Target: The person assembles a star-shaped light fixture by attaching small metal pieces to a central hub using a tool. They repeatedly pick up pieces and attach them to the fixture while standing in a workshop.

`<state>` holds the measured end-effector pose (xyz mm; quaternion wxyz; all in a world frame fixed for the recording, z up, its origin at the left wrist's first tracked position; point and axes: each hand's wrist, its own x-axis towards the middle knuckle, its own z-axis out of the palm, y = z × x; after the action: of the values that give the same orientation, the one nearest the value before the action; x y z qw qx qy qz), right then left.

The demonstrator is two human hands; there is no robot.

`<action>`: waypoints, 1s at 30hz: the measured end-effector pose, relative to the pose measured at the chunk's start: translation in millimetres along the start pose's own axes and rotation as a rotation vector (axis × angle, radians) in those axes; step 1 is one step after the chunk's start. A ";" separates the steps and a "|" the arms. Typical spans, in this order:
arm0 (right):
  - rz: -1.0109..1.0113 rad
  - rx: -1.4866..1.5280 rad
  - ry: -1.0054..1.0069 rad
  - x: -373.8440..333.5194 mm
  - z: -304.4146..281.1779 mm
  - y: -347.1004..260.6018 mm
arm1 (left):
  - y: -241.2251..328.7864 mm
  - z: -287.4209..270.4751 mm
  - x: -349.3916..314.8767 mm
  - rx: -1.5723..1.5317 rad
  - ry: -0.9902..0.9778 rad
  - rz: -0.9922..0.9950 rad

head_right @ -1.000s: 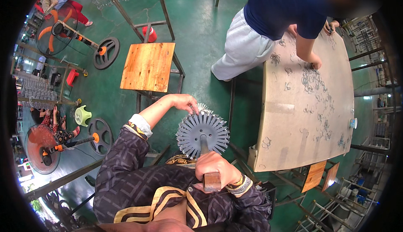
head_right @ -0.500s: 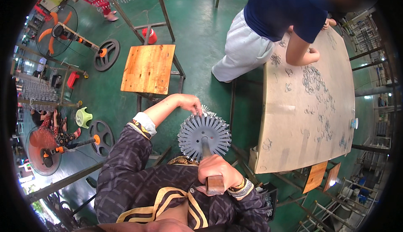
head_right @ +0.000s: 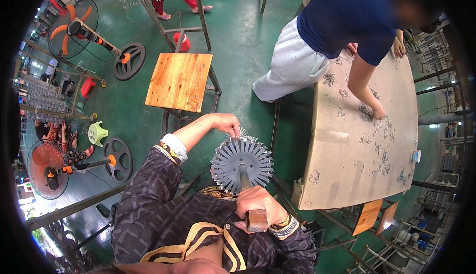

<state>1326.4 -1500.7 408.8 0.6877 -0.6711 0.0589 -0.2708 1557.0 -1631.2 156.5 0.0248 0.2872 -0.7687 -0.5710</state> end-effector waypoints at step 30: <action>-0.024 -0.032 0.260 -5.6 -16.6 -5.0 | 11.7 31.9 -76.0 -0.073 1.210 0.039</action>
<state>1312.8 -1512.8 410.5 0.6603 -0.6417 0.1439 -0.3627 1603.9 -1565.8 177.9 0.4777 0.5458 -0.6033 -0.3316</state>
